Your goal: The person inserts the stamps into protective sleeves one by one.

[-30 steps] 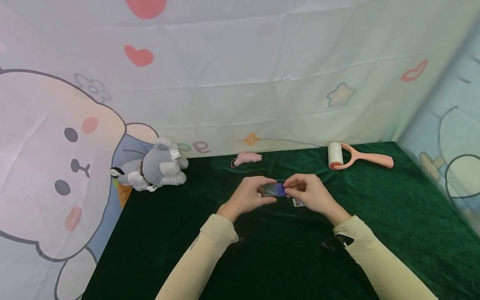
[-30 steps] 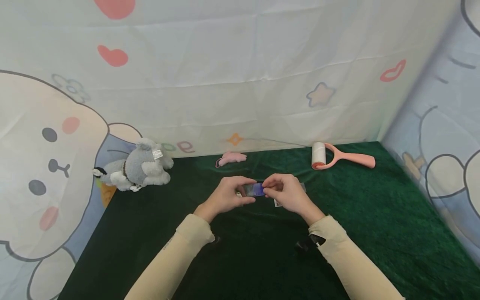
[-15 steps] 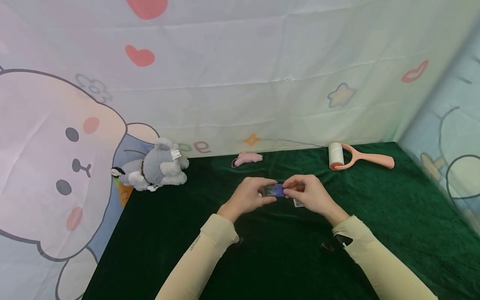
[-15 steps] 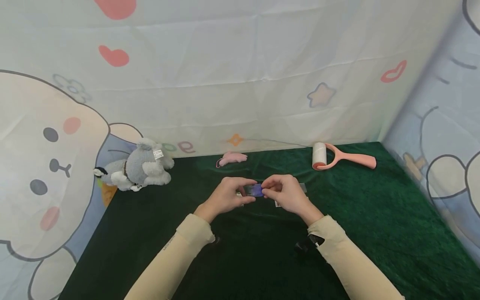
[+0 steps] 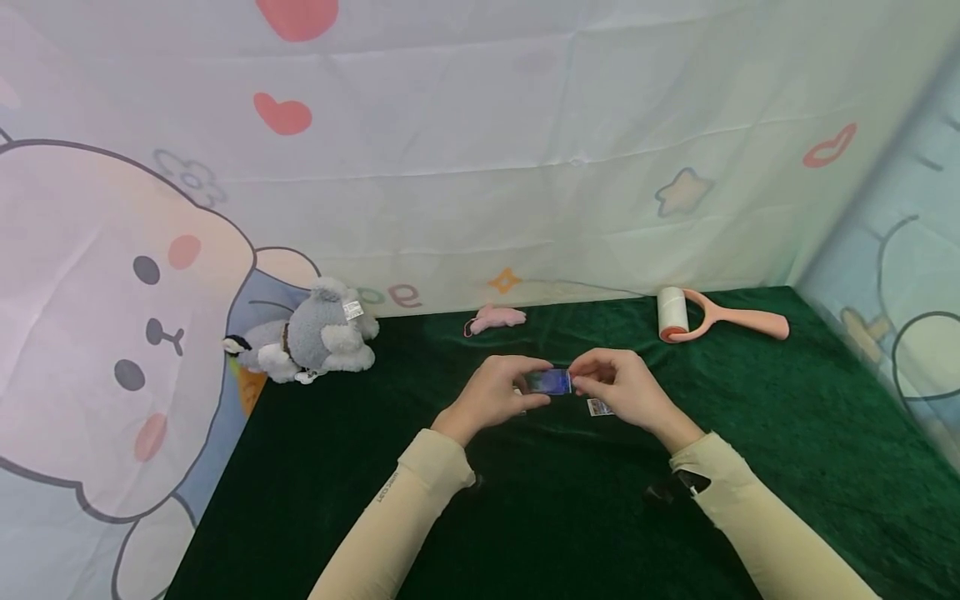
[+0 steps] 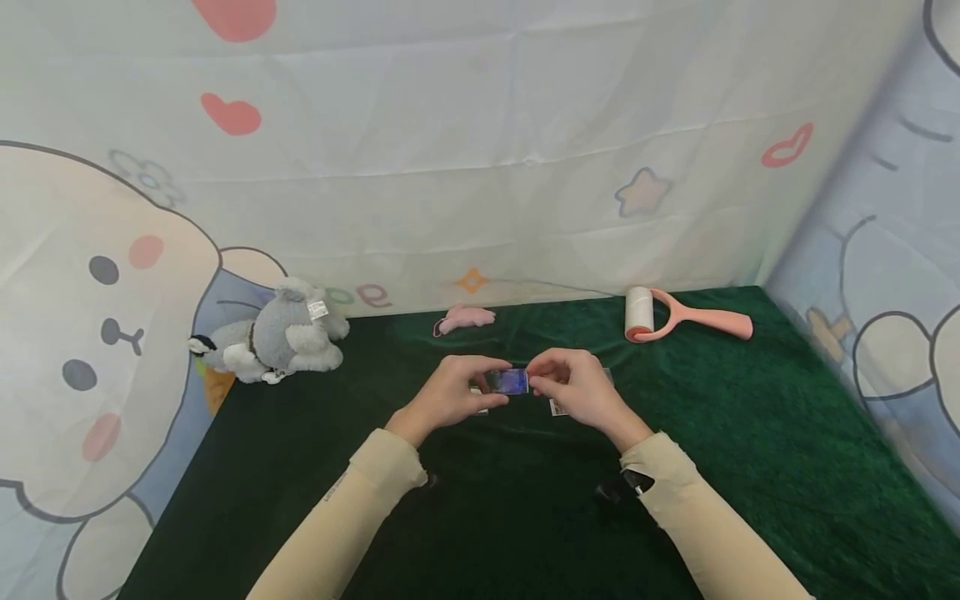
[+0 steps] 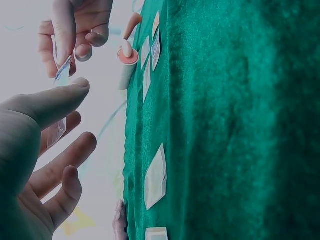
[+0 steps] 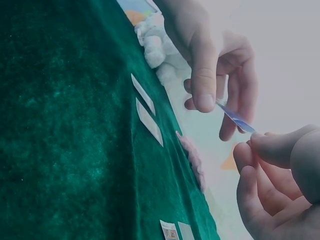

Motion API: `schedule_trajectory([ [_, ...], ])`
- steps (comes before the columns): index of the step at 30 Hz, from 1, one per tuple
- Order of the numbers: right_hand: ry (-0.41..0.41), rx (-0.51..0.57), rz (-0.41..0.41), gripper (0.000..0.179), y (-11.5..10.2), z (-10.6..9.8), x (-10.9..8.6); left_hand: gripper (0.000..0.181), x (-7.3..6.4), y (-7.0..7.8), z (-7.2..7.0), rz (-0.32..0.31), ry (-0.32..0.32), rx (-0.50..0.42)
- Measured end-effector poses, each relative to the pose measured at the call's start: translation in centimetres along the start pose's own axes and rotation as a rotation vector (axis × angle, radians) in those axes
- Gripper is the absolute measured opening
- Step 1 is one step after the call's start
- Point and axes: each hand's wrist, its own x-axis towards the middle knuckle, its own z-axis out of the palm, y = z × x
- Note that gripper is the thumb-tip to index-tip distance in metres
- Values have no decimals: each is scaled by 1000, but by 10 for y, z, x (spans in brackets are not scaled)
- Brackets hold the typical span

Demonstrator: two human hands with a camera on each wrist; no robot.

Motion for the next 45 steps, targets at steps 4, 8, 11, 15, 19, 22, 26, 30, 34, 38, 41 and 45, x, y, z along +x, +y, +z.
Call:
schedule_trajectory([
  [4, 1, -2, 8, 18, 1, 2, 1, 47, 0, 1, 1, 4, -4, -11],
  [8, 2, 6, 15, 23, 1, 2, 2, 47, 1, 0, 1, 23, 4, 16],
  [11, 1, 14, 15, 26, 1, 3, 2, 46, 3, 1, 1, 40, 7, 36],
  [15, -1, 8, 19, 26, 1, 5, 3, 46, 3, 3, 1, 45, -1, 48],
  [19, -6, 1, 31, 26, -1, 6, 3, 46, 4, 4, 2, 43, -6, 62],
  [22, -8, 2, 34, 27, -3, 6, 3, 46, 4, 5, 2, 48, -8, 73],
  [26, -13, 5, 30, 28, -4, 6, 3, 45, 4, 5, 2, 59, -8, 84],
  [30, -26, 14, 34, 30, -5, 6, 3, 44, 4, 6, 3, 68, -10, 93],
  [34, -38, 24, 41, 31, -5, 5, 3, 45, 4, 7, 3, 69, -12, 99],
  [38, -46, 31, 43, 29, -4, 5, 4, 46, 4, 8, 3, 73, -9, 94],
  [41, -51, 34, 49, 28, -5, 5, 4, 47, 4, 8, 4, 84, -9, 71],
  [45, -59, 37, 56, 27, -4, 5, 4, 43, 5, 6, 5, 86, 2, -6],
])
